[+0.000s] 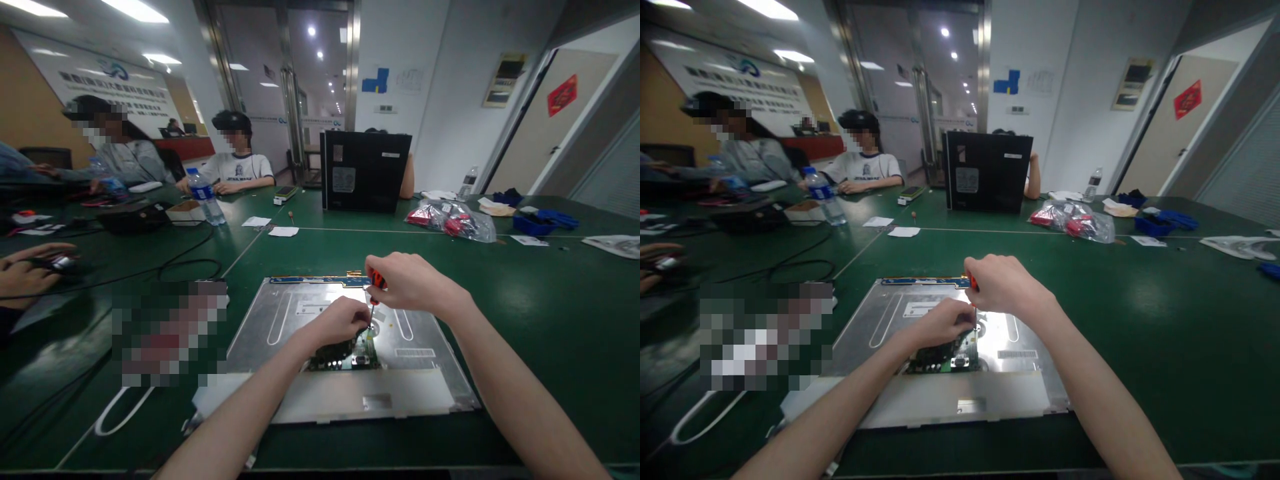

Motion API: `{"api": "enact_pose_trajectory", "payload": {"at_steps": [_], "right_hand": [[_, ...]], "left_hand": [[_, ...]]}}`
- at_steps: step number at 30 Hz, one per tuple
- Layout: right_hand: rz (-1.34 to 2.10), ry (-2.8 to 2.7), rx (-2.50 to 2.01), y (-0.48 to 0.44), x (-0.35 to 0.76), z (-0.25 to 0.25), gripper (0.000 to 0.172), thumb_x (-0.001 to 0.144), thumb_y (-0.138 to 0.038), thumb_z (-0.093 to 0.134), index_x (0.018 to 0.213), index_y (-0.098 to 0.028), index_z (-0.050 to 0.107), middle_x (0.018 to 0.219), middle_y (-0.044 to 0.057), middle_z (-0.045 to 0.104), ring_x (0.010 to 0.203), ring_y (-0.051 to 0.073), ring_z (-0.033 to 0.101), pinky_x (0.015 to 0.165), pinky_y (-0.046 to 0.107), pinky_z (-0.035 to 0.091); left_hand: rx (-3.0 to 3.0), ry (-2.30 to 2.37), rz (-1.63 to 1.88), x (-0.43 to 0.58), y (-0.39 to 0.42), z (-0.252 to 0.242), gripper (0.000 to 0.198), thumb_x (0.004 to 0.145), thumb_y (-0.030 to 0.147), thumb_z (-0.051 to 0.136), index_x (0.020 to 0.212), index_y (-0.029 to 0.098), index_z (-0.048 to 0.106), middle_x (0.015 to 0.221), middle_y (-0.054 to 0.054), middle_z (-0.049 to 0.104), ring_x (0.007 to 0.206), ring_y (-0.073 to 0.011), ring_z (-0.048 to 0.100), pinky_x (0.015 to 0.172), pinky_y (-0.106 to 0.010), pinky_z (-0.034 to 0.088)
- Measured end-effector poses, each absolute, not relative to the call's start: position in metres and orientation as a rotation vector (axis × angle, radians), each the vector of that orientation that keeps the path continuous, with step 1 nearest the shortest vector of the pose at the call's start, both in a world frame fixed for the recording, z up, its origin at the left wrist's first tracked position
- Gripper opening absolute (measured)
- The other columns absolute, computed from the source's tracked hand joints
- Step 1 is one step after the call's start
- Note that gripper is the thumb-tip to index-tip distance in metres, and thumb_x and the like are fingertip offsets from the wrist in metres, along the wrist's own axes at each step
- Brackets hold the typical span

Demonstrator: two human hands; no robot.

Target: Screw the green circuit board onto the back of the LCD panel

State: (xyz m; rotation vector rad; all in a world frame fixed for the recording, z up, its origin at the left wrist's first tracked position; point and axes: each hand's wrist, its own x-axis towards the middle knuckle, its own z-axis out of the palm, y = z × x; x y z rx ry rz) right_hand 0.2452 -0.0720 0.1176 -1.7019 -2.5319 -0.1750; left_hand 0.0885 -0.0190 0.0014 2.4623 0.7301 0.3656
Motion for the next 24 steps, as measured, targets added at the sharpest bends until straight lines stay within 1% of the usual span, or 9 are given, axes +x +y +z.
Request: {"api": "enact_pose_trajectory", "payload": {"at_steps": [4,6,8,10,12,15,19,21,24], "right_hand": [[-0.214,-2.482,-1.774,-0.0690,0.2442,0.1179,0.034,0.082,-0.054,0.052,0.082,-0.021,0.059,0.071,0.004,0.063,0.061,0.016,0.054,0.049,0.027,0.020],[-0.226,-2.478,-1.797,-0.0682,0.2439,0.1178,0.031,0.086,-0.050,0.049,0.080,-0.021,0.060,0.070,0.005,0.063,0.061,0.016,0.054,0.049,0.027,0.019],[-0.243,-2.488,-1.790,-0.0686,0.2441,0.1174,0.023,0.086,-0.040,0.048,0.084,-0.021,0.060,0.071,0.005,0.063,0.061,0.015,0.054,0.049,0.027,0.019],[-0.249,-2.497,-1.759,-0.0698,0.2448,0.1169,0.016,0.084,-0.032,0.049,0.089,-0.020,0.059,0.073,0.004,0.064,0.061,0.015,0.053,0.049,0.027,0.019],[-0.236,-2.505,-1.728,-0.0709,0.2453,0.1169,0.016,0.080,-0.028,0.051,0.091,-0.020,0.058,0.074,0.003,0.064,0.060,0.015,0.053,0.048,0.027,0.020],[-0.219,-2.505,-1.727,-0.0710,0.2451,0.1179,0.017,0.080,-0.033,0.053,0.088,-0.020,0.059,0.074,0.004,0.064,0.061,0.015,0.053,0.048,0.027,0.021],[-0.237,-2.462,-1.796,-0.0688,0.2440,0.1193,0.030,0.083,-0.050,0.052,0.081,-0.020,0.061,0.071,0.005,0.063,0.063,0.017,0.055,0.049,0.027,0.021],[-0.231,-2.464,-1.792,-0.0683,0.2442,0.1190,0.026,0.083,-0.045,0.052,0.082,-0.021,0.060,0.071,0.004,0.063,0.063,0.017,0.055,0.049,0.027,0.021],[-0.193,-2.496,-1.734,-0.0694,0.2455,0.1179,0.016,0.081,-0.032,0.054,0.091,-0.021,0.057,0.075,0.003,0.064,0.062,0.015,0.054,0.049,0.026,0.021]], "left_hand": [[2.475,0.712,0.373,0.0888,-0.0190,0.0019,0.014,0.074,0.007,0.055,0.074,0.015,0.067,0.072,-0.002,0.068,0.067,-0.0142,0.059,0.063,-0.021,0.039],[2.472,0.710,0.368,0.0890,-0.0191,0.0021,0.014,0.074,0.006,0.055,0.075,0.015,0.067,0.072,-0.002,0.068,0.067,-0.0140,0.059,0.063,-0.021,0.039],[2.471,0.714,0.362,0.0890,-0.0190,0.0022,0.014,0.074,0.006,0.055,0.075,0.014,0.067,0.070,-0.002,0.067,0.064,-0.0134,0.058,0.061,-0.020,0.039],[2.472,0.718,0.362,0.0890,-0.0191,0.0021,0.015,0.074,0.006,0.055,0.074,0.014,0.067,0.069,-0.001,0.067,0.063,-0.0131,0.057,0.060,-0.020,0.038],[2.470,0.722,0.366,0.0891,-0.0193,0.0021,0.014,0.074,0.006,0.055,0.074,0.014,0.067,0.069,-0.001,0.067,0.062,-0.0130,0.057,0.060,-0.020,0.038],[2.472,0.722,0.367,0.0894,-0.0197,0.0027,0.014,0.074,0.005,0.055,0.073,0.014,0.067,0.070,-0.002,0.067,0.063,-0.0135,0.058,0.061,-0.021,0.038],[2.481,0.705,0.361,0.0893,-0.0200,0.0037,0.014,0.074,0.006,0.055,0.075,0.014,0.067,0.072,-0.003,0.068,0.066,-0.0143,0.059,0.063,-0.021,0.039],[2.471,0.718,0.360,0.0892,-0.0199,0.0038,0.014,0.074,0.007,0.055,0.075,0.014,0.067,0.072,-0.002,0.068,0.065,-0.0142,0.059,0.062,-0.021,0.039],[2.458,0.734,0.357,0.0890,-0.0197,0.0032,0.015,0.074,0.006,0.055,0.074,0.014,0.067,0.070,-0.002,0.067,0.064,-0.0137,0.058,0.061,-0.021,0.038]]}}
